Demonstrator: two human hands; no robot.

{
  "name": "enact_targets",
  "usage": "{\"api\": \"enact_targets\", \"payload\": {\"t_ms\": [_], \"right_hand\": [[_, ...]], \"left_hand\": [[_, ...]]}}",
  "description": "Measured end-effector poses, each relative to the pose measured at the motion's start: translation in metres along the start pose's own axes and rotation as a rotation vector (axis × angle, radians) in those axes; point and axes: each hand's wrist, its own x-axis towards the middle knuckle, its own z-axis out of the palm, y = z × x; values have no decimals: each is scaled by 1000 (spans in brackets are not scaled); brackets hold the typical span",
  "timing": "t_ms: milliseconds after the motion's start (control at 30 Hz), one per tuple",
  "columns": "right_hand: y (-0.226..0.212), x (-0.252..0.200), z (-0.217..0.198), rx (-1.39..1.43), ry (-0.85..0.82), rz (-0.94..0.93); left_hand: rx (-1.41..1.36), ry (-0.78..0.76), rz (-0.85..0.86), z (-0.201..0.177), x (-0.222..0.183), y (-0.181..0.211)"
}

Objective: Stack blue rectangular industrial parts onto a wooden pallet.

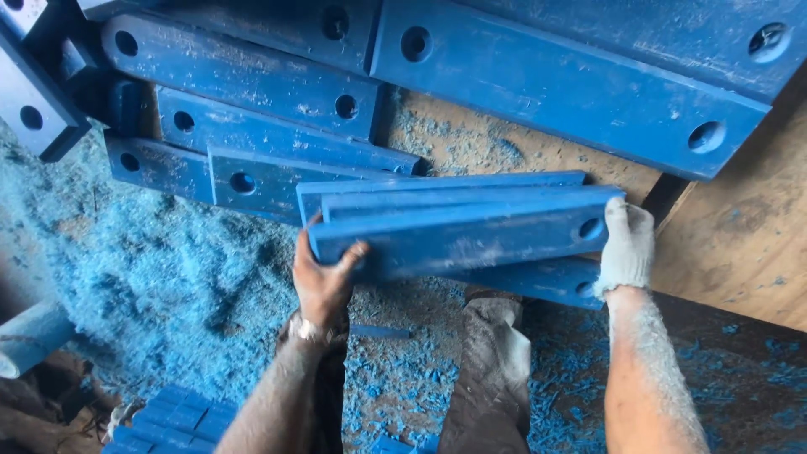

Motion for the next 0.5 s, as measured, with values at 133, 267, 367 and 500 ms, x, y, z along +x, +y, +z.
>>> {"api": "enact_targets", "payload": {"t_ms": [133,267,367,500], "right_hand": [[-45,-9,13,55,-7,11],[-44,-6,35,-39,-47,16],[-25,8,45,-161,-15,90],[-81,-5,44,47,-4,277]], "left_hand": [[-89,44,42,-3,57,-45],[82,186,182,-21,64,-36],[-28,86,64,-26,53,-14],[-52,-56,-80,-21,69,-52]]}}
